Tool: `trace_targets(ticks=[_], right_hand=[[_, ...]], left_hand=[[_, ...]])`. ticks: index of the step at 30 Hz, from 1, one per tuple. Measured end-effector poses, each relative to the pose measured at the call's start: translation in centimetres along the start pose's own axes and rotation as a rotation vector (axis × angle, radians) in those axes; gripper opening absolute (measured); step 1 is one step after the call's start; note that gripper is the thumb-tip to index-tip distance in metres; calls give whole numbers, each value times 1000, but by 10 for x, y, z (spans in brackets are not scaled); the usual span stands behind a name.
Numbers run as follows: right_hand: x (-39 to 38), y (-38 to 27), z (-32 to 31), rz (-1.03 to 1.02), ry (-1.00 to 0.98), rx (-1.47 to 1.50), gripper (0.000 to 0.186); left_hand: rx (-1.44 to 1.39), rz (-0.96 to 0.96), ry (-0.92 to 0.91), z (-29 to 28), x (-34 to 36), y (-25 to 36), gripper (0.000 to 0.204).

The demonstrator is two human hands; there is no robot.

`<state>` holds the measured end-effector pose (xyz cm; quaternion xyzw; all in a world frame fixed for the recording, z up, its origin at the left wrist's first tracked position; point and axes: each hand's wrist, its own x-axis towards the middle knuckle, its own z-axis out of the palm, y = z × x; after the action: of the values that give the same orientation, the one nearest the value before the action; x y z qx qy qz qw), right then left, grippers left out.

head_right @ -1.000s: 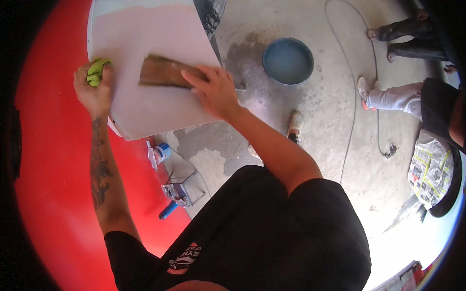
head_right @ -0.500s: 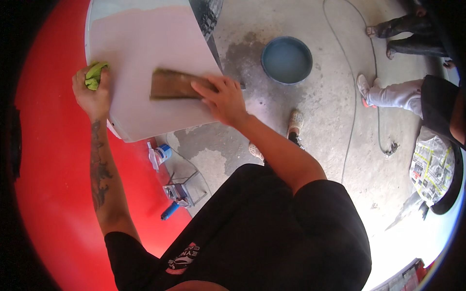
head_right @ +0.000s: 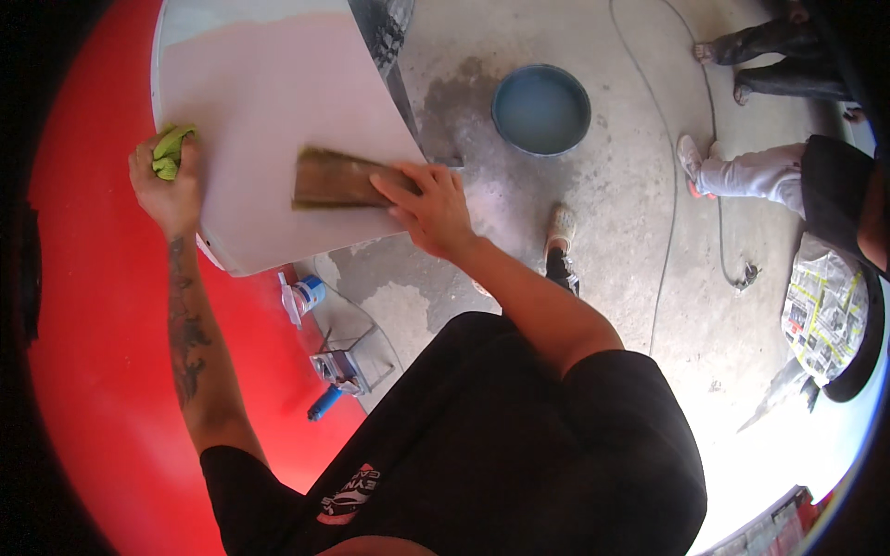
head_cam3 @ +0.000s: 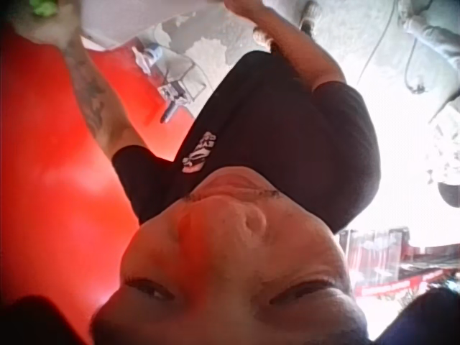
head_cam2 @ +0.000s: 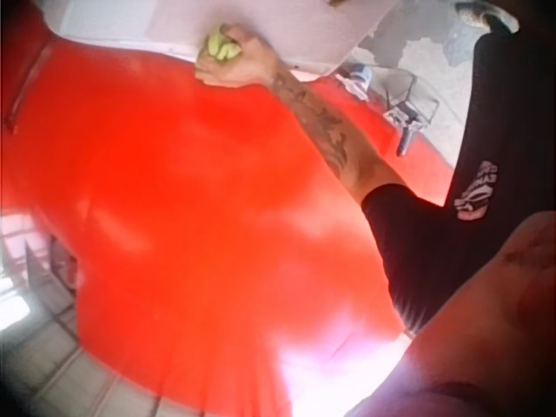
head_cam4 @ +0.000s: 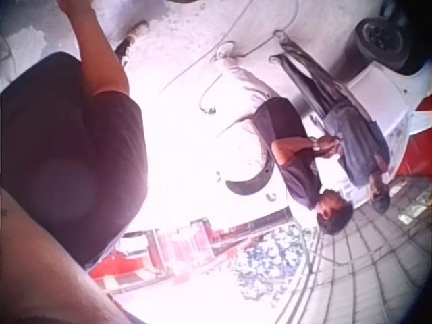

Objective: Sanding a car body part using a sanding block and water for surface preparation.

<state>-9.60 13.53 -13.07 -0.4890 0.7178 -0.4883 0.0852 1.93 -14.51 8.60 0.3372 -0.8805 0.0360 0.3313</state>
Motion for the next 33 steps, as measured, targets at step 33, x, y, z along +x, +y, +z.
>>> trace_targets(ticks=[33], right_hand=[[68, 5, 4, -106, 14, -17, 57]], left_hand=[[-29, 40, -36, 0, 4, 0, 27]])
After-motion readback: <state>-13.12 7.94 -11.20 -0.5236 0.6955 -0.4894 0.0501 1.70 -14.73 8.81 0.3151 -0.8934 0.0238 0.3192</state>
